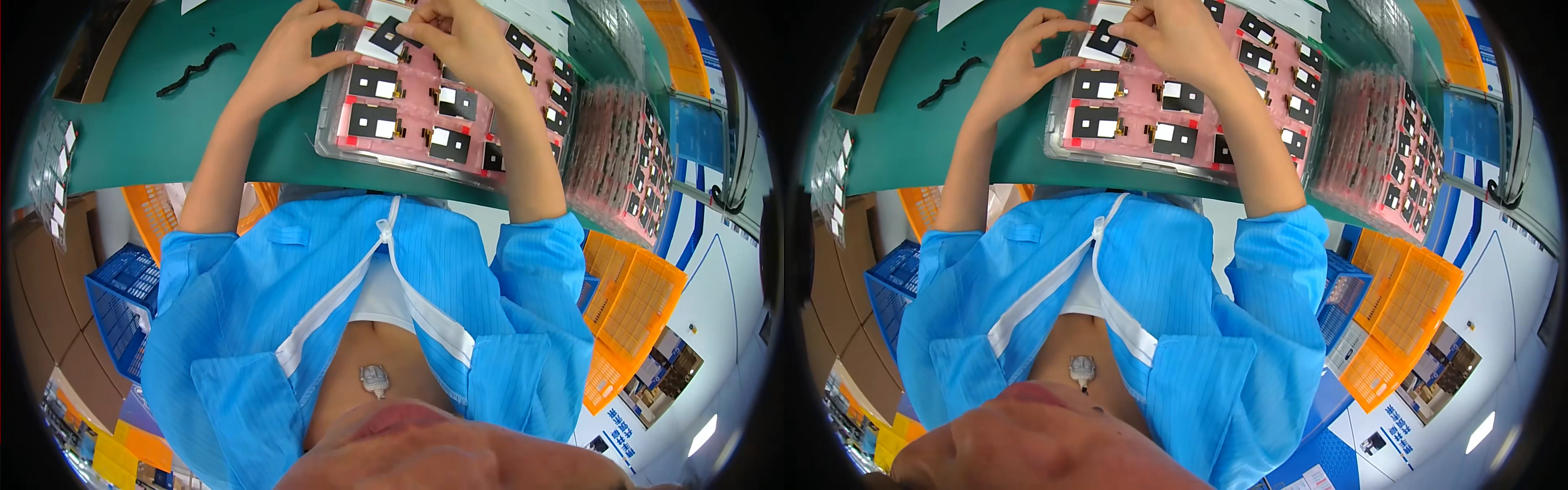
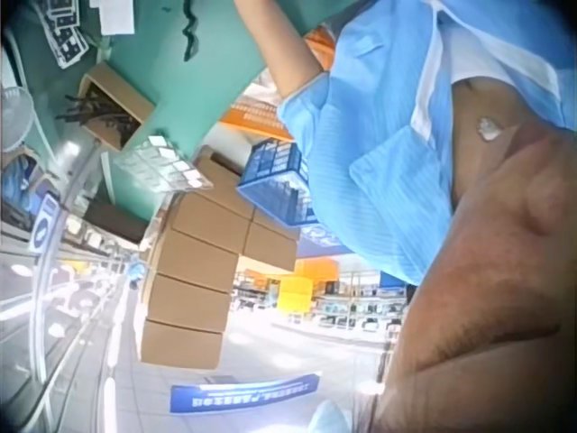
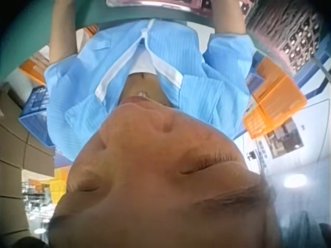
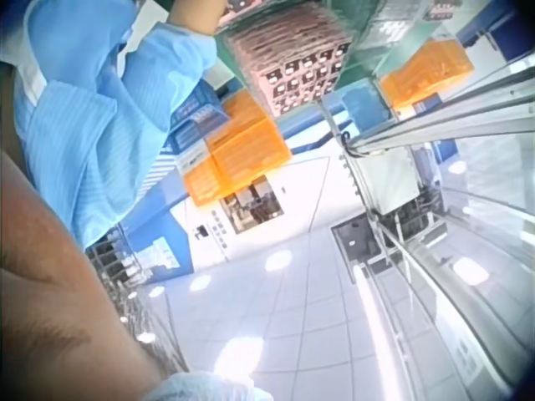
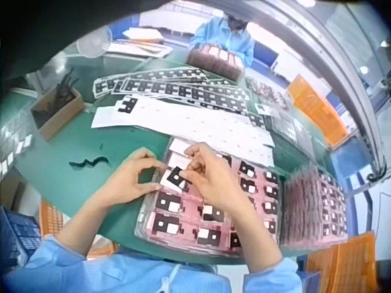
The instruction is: Organizing small electronic modules into a grid-style sorting tray on a factory production line.
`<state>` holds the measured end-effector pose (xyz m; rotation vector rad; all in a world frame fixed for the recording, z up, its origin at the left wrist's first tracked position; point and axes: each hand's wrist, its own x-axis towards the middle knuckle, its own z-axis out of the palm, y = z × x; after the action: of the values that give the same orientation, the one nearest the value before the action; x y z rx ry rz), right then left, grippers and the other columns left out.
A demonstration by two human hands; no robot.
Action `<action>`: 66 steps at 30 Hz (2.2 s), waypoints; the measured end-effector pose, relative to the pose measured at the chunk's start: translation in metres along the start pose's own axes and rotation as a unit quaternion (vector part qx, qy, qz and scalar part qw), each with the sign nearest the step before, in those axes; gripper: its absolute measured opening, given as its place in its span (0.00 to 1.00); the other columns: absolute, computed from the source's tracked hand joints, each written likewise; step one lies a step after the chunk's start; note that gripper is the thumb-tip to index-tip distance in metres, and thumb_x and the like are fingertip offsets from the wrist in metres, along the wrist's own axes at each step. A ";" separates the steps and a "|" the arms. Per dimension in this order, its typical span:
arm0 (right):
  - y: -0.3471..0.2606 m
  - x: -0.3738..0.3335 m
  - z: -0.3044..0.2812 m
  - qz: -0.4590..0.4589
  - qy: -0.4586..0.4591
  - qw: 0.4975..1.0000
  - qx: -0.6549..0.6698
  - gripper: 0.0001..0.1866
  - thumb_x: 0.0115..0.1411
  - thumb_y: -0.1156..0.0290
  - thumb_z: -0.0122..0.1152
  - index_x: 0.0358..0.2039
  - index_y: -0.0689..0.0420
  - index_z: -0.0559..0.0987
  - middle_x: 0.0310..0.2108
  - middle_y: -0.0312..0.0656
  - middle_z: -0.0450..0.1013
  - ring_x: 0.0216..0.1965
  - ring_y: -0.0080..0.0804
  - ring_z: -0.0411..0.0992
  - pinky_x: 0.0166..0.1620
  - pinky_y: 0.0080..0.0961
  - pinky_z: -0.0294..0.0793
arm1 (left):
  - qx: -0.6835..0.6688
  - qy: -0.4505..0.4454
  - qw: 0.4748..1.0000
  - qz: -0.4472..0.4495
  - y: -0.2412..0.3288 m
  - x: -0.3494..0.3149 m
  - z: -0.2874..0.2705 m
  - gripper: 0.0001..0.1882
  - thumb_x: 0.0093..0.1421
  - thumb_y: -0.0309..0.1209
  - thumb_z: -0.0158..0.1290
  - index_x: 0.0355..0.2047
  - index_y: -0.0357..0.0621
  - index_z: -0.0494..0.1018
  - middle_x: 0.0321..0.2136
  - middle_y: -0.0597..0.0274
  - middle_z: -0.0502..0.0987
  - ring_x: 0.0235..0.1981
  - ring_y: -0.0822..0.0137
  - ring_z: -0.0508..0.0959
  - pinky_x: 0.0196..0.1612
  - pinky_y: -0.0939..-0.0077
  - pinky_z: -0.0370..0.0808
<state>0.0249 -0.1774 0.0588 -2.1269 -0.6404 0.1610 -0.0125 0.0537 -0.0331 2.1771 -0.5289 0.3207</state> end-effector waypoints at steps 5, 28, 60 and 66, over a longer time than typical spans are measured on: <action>0.021 0.007 0.001 -0.186 -0.034 0.978 0.089 0.04 0.64 0.76 0.63 0.37 0.63 0.78 0.25 0.36 0.72 0.28 0.22 0.68 0.33 0.22 0.71 | -0.045 -0.026 0.998 -0.037 0.018 0.004 -0.011 0.24 0.51 0.27 0.68 0.50 0.44 0.78 0.41 0.59 0.72 0.42 0.64 0.74 0.49 0.70 0.72; 0.028 0.015 0.022 0.061 -0.081 0.995 0.015 0.08 0.64 0.71 0.65 0.35 0.64 0.82 0.24 0.39 0.75 0.27 0.23 0.70 0.32 0.25 0.70 | -0.251 -0.070 0.950 -0.170 0.018 -0.001 -0.016 0.22 0.56 0.26 0.69 0.51 0.44 0.79 0.40 0.67 0.71 0.41 0.72 0.72 0.45 0.78 0.69; 0.018 0.013 0.023 0.104 -0.086 0.990 0.036 0.07 0.64 0.73 0.64 0.34 0.65 0.82 0.22 0.36 0.75 0.24 0.19 0.68 0.28 0.23 0.69 | -0.276 -0.073 0.946 -0.154 0.000 -0.007 -0.006 0.20 0.57 0.25 0.68 0.50 0.40 0.79 0.41 0.66 0.71 0.42 0.74 0.73 0.45 0.77 0.70; 0.022 0.013 0.026 0.069 -0.072 0.995 0.020 0.07 0.63 0.74 0.65 0.33 0.66 0.82 0.22 0.38 0.75 0.23 0.22 0.69 0.28 0.25 0.69 | -0.198 -0.046 0.974 -0.099 -0.024 -0.014 0.008 0.19 0.55 0.41 0.70 0.39 0.44 0.77 0.35 0.69 0.74 0.35 0.74 0.73 0.39 0.78 0.72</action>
<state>0.0357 -0.1627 0.0278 -2.1355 -0.5681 0.4042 -0.0128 0.0638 -0.0602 1.8421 -0.3842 0.0020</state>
